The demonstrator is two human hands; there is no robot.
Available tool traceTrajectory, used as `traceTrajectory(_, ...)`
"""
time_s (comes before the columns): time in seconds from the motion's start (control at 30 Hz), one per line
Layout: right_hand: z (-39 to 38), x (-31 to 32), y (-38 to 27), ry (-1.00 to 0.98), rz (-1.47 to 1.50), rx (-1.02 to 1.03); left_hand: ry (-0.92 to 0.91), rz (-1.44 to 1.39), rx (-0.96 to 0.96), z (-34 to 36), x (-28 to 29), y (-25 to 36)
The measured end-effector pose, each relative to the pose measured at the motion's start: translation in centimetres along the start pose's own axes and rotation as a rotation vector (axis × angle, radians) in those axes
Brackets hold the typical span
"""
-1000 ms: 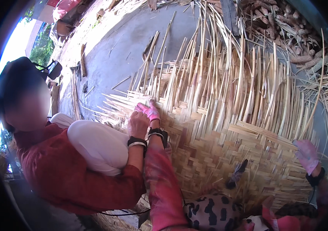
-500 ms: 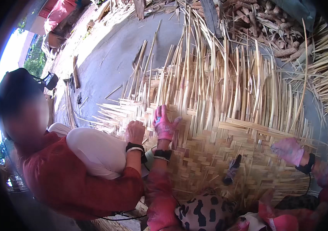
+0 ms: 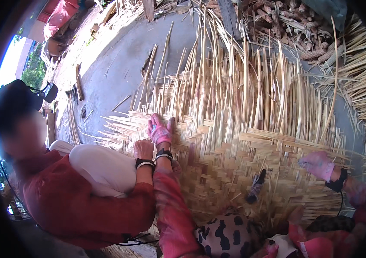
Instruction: Weaving a large mat from thin strips of bamboo or straw.
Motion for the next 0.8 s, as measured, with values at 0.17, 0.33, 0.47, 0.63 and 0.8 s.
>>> traceTrajectory(0.17,-1.2,0.7,0.3,0.091,-0.017,0.038,-0.157,-0.073,0.091,-1.8,-2.5,0.4)
traceTrajectory(0.33,-2.1,1.7,5.3,0.377,-0.333,-0.198,-0.263,-0.178,0.057,-3.7,-1.4,0.7)
traceTrajectory(0.47,0.3,3.1,5.9,0.384,-0.294,-0.205,-0.089,-0.351,-0.099,-6.7,0.8,5.0)
traceTrajectory(0.63,-1.0,3.5,7.1,0.265,-0.033,-0.157,-0.147,-0.291,-0.297,-9.8,1.8,10.1)
traceTrajectory(0.8,-3.1,9.4,1.0,0.581,-0.344,0.065,0.056,-0.493,-0.308,-8.8,2.5,9.4)
Point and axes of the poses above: each hand's wrist, its own z-axis towards the middle knuckle, its own x-axis out of the back of the hand, y = z × x, the point moved 10 cm from there along z, towards the middle knuckle, and after that the axes turned 4 degrees about x, right-handed, at the moved point
